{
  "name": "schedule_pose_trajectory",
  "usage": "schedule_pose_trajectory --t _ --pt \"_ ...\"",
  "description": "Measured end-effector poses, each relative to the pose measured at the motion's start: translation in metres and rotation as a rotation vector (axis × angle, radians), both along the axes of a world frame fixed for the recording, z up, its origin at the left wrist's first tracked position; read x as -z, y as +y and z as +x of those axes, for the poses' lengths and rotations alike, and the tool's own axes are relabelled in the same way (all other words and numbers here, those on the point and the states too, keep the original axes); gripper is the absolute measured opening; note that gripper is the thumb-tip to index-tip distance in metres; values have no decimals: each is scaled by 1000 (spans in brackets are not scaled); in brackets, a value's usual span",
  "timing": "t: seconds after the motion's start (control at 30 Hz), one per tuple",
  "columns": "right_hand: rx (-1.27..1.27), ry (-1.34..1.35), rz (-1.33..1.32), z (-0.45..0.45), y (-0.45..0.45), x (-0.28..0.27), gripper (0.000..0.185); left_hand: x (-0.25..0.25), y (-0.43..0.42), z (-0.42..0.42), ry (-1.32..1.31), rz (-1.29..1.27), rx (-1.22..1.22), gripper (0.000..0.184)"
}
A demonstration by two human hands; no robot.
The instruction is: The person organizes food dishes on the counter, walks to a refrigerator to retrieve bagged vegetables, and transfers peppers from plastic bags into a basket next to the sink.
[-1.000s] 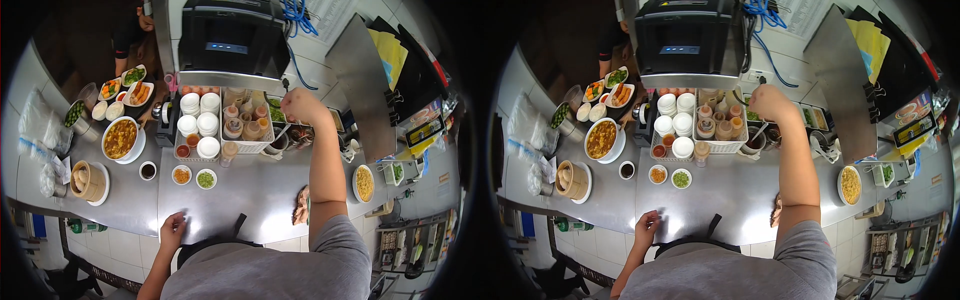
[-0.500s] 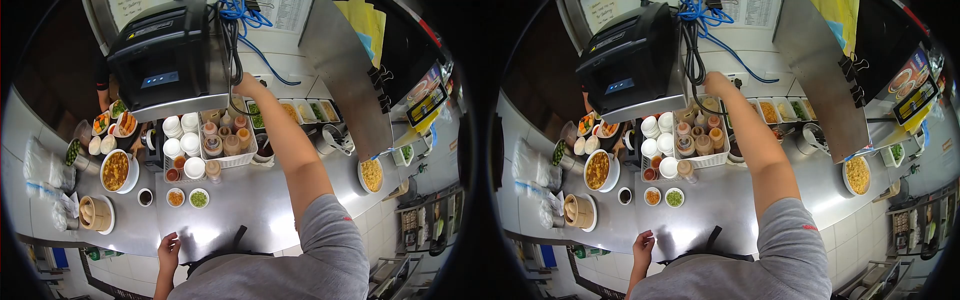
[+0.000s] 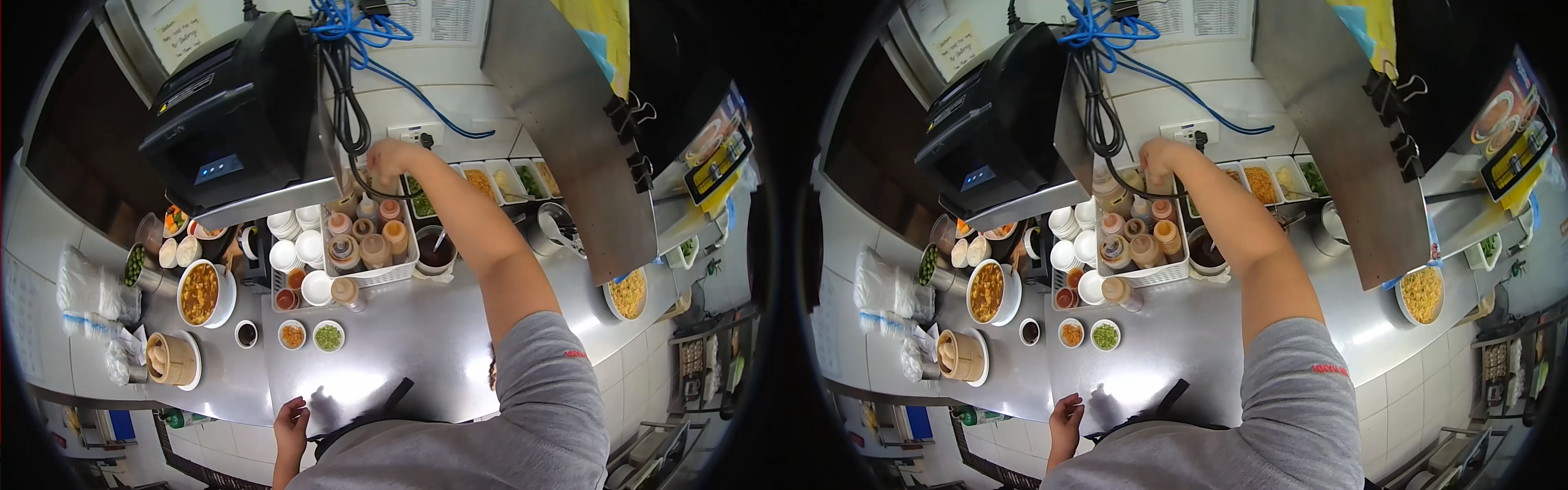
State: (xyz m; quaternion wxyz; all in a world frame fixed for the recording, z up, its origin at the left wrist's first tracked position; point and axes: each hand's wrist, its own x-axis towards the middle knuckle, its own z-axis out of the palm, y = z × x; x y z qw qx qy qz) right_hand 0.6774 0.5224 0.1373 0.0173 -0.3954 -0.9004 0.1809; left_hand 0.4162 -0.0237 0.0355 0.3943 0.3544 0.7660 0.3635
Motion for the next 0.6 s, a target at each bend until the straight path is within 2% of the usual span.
schedule_pose_trajectory --t 0.07,0.13,0.27,0.33,0.47,0.53,0.6 --pt "-7 91 -19 13 -3 -17 54 -5 3 7 -1 -4 7 28" --pt "102 239 54 21 -17 -43 54 -11 7 11 -25 -15 2 27" --pt "154 348 180 29 -37 -82 54 -4 6 3 43 5 62 28" --pt "142 377 178 27 -37 -78 55 -3 9 2 32 8 84 29" --pt "87 238 162 11 -36 -36 52 -9 18 10 -9 26 94 29" --pt "54 -5 150 0 -32 -8 47 -14 19 12 2 15 118 29" --pt "65 -38 88 -7 -32 4 44 -11 15 7 4 28 100 29"
